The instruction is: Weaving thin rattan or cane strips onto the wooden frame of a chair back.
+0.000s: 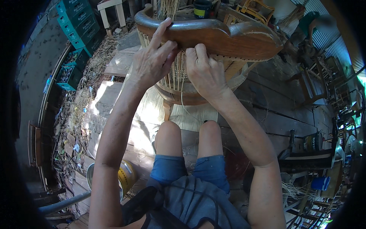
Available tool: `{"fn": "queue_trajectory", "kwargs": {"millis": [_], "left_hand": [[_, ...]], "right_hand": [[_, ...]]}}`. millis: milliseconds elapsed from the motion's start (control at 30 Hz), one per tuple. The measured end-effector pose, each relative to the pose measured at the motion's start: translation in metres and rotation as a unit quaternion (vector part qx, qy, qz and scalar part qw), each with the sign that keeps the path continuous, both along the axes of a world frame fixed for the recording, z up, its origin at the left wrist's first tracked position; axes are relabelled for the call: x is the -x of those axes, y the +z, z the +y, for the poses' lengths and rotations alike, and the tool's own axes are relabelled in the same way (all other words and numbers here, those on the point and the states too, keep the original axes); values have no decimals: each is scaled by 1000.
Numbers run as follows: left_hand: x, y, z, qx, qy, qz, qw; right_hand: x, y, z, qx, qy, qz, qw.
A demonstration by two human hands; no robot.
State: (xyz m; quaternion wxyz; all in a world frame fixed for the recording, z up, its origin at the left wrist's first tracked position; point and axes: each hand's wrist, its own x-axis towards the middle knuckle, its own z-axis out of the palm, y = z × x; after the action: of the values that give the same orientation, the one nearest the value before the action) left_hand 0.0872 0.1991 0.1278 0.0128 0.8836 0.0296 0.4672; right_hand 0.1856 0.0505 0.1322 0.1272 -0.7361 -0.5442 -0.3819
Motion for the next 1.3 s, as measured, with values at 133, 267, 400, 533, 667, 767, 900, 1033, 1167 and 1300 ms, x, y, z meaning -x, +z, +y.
{"fn": "queue_trajectory", "kwargs": {"millis": [133, 267, 400, 533, 667, 767, 900, 1033, 1167, 1300], "left_hand": [[-3, -5, 1, 2, -3, -8, 1000], [-6, -9, 3, 8, -26, -27, 999], [-10, -13, 3, 11, -34, -39, 999], [-15, -16, 0, 26, -45, -71, 996], [-15, -15, 3, 43, -55, -94, 993], [-15, -12, 3, 55, -54, -96, 992], [-18, -7, 0, 44, -56, -98, 993], [4, -2, 1, 25, -40, -103, 994], [15, 3, -24, 31, -24, -100, 994], [8, -4, -26, 38, -32, -24, 998]], "right_hand": [[-4, 5, 3, -21, 36, -9, 999], [-5, 7, 5, -43, 59, -35, 997], [-3, 3, 12, -69, 24, -37, 997], [-7, -2, 16, -88, 15, -66, 994], [-7, -8, 22, -135, 25, -47, 989], [-6, -9, 26, -162, 26, -35, 986], [-4, -6, 24, -183, 23, -8, 983], [10, -15, 3, -236, 100, 121, 959], [-2, -75, -22, -241, 109, 413, 871], [-24, -115, 4, -272, 164, 639, 700]]}}
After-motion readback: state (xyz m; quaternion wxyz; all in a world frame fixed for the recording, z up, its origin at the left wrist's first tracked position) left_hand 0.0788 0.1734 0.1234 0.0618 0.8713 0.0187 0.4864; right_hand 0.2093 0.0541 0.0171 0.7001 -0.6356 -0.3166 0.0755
